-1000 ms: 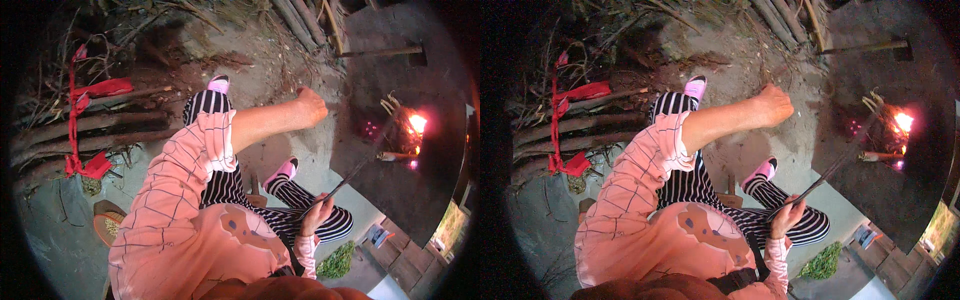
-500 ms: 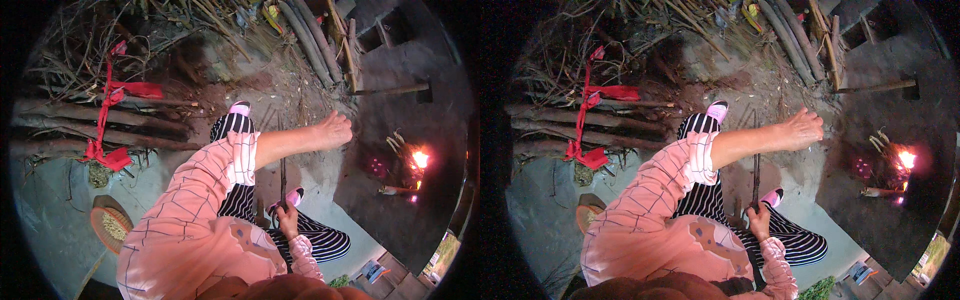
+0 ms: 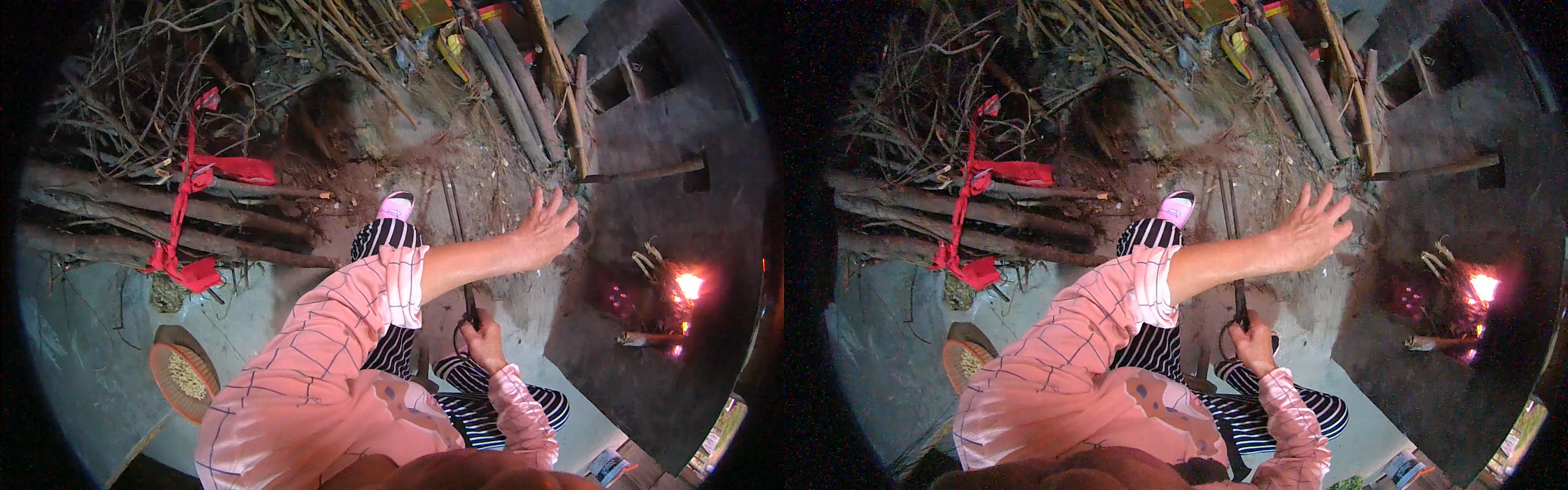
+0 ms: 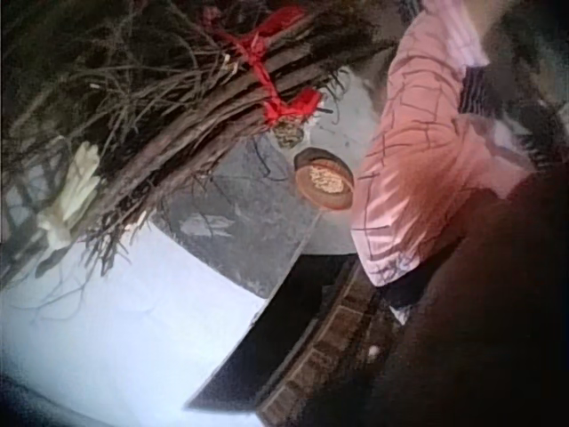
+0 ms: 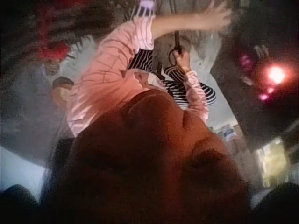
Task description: The person sits near a stone stove, using a metal tool to move burning wood and then adding a bundle of dry branches to the fire.
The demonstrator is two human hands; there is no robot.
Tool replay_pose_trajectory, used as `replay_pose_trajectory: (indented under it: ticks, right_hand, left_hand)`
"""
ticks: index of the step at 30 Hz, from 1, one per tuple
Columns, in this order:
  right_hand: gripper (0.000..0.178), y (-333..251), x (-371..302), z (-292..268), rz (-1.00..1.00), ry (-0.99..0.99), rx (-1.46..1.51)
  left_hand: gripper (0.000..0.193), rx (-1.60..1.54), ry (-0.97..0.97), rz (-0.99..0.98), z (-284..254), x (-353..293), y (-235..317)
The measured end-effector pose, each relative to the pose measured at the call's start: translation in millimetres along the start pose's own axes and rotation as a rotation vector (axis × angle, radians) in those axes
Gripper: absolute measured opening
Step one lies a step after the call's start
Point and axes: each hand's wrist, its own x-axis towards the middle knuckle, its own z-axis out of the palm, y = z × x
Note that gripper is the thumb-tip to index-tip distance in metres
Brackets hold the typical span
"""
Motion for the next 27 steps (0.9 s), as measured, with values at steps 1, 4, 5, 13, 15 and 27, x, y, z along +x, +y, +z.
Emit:
replay_pose_trajectory:
  ticks: [1,4,5,13,15,27]
  right_hand:
    - [0.028,-1.7,1.5,-4.9,-0.054,0.006,-0.016]
    - [0.028,-3.3,-1.4,-23.0,-0.101,-0.018,-0.01]
    - [0.026,-2.3,-6.9,-31.9,0.015,-0.085,0.046]
    - [0.018,5.2,-30.8,-40.0,0.344,-0.234,0.477]
    - [0.023,5.1,-35.4,-41.4,0.461,-0.26,0.558]
    - [0.031,5.2,-33.4,-67.2,0.615,-0.448,1.475]
  left_hand:
    - [0.043,0.001,-0.007,-0.008,1.1,0.4,-0.3]
    - [0.042,0.008,-0.061,0.002,6.5,1.6,-0.4]
    - [0.041,0.017,-0.069,0.014,8.9,1.4,-0.8]
    - [0.045,0.116,-0.162,0.036,34.7,-2.1,-0.5]
    - [0.046,0.124,-0.155,0.028,40.8,-0.9,1.8]
    - [0.044,0.169,-0.136,-0.01,58.9,-4.9,-0.6]
